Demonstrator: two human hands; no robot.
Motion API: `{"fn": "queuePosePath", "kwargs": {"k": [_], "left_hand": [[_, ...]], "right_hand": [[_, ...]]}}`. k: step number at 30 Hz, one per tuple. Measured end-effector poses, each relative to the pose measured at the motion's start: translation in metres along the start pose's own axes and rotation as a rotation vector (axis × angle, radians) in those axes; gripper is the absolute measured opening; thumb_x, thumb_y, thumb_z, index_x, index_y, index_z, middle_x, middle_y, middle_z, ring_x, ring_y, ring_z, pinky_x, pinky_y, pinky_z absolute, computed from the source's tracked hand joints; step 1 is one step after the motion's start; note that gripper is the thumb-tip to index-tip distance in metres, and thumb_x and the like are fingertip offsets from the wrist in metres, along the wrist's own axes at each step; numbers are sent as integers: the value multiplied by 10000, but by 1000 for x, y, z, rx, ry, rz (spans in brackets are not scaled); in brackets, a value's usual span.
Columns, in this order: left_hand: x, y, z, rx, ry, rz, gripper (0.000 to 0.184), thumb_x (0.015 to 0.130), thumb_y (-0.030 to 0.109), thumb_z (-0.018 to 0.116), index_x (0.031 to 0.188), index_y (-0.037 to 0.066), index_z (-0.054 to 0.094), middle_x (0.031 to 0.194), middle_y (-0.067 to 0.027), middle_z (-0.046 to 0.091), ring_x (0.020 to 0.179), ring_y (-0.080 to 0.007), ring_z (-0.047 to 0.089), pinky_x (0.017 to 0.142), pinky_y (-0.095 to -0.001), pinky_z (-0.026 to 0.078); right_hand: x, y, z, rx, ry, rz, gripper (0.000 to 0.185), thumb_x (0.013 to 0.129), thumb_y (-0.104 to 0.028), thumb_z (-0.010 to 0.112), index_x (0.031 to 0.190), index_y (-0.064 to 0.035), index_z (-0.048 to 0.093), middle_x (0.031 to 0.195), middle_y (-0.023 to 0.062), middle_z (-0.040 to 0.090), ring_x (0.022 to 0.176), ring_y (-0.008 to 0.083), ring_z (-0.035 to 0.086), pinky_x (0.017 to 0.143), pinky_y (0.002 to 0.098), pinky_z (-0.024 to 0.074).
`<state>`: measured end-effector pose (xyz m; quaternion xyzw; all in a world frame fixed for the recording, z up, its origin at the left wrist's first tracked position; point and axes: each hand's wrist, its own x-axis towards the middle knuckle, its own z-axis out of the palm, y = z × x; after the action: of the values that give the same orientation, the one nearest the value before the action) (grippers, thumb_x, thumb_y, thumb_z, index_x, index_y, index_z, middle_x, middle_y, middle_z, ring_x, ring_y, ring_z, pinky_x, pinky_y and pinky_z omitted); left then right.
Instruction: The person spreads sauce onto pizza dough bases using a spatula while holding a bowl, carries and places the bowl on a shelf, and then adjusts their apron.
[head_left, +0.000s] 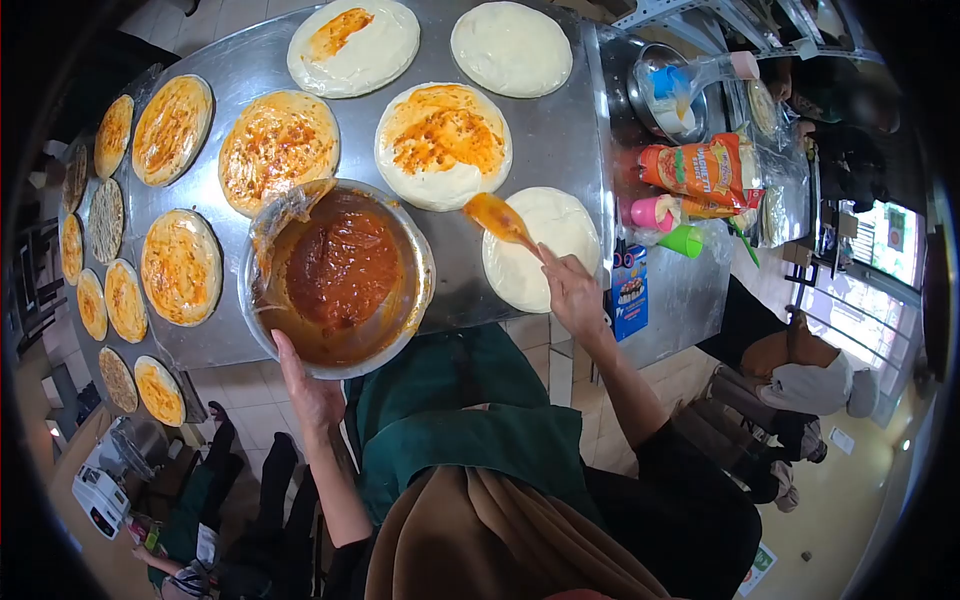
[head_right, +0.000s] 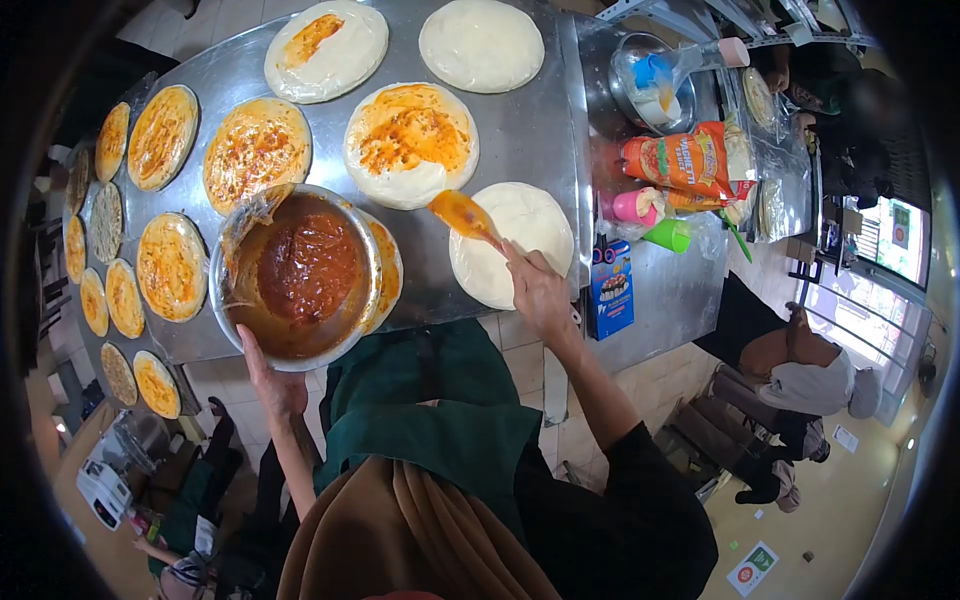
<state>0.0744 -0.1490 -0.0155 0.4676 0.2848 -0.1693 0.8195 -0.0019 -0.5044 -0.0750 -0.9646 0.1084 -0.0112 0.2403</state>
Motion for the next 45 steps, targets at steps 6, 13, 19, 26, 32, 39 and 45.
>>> {"fn": "queuePosePath", "kwargs": {"k": [6,13,19,26,32,39,45], "left_hand": [[-7,1,1,18,-4,7,672,968,519,391,1460,87,237,1481,-83,314,1343,-255,340,1101,-441,286],[-14,1,-10,-21,50,18,652,958,517,419,1455,125,261,1477,-63,324,1331,-263,362,1074,-469,324],[-15,2,-21,-23,67,51,649,955,523,421,1455,140,265,1468,-62,336,1328,-275,366,1068,-481,333],[-12,13,-27,-6,32,5,654,954,521,427,1460,144,254,1480,-64,312,1344,-272,338,1078,-483,318],[-8,30,-47,-5,-22,17,650,959,508,426,1463,142,244,1488,-66,300,1349,-270,332,1090,-480,303],[-8,59,-77,41,-59,11,635,971,480,417,1466,124,240,1492,-76,294,1358,-274,319,1097,-484,291],[-2,81,-108,51,-105,10,636,973,470,420,1463,103,246,1485,-78,306,1364,-265,312,1107,-473,276]], "right_hand": [[28,-8,10,-71,26,63,351,909,-51,497,1248,-80,586,794,145,574,705,279,604,657,383,491],[31,-19,9,65,61,10,385,885,-29,498,1253,-102,585,815,143,578,700,291,604,643,401,485],[-1,-29,25,-71,-87,-6,340,905,-111,511,1233,-94,594,865,144,589,713,311,604,600,426,490],[46,-8,18,-22,142,64,332,897,-90,512,1218,-53,588,785,167,567,700,320,592,617,436,469],[-27,-49,43,-18,98,84,347,899,-63,494,1234,-44,580,761,172,566,707,328,594,627,439,468],[7,-58,55,-21,241,353,302,882,-97,529,1162,-36,626,812,202,571,752,376,586,669,477,454],[-42,-108,74,72,238,313,351,877,-86,532,1223,-54,586,866,226,580,802,400,592,705,479,463]]}}
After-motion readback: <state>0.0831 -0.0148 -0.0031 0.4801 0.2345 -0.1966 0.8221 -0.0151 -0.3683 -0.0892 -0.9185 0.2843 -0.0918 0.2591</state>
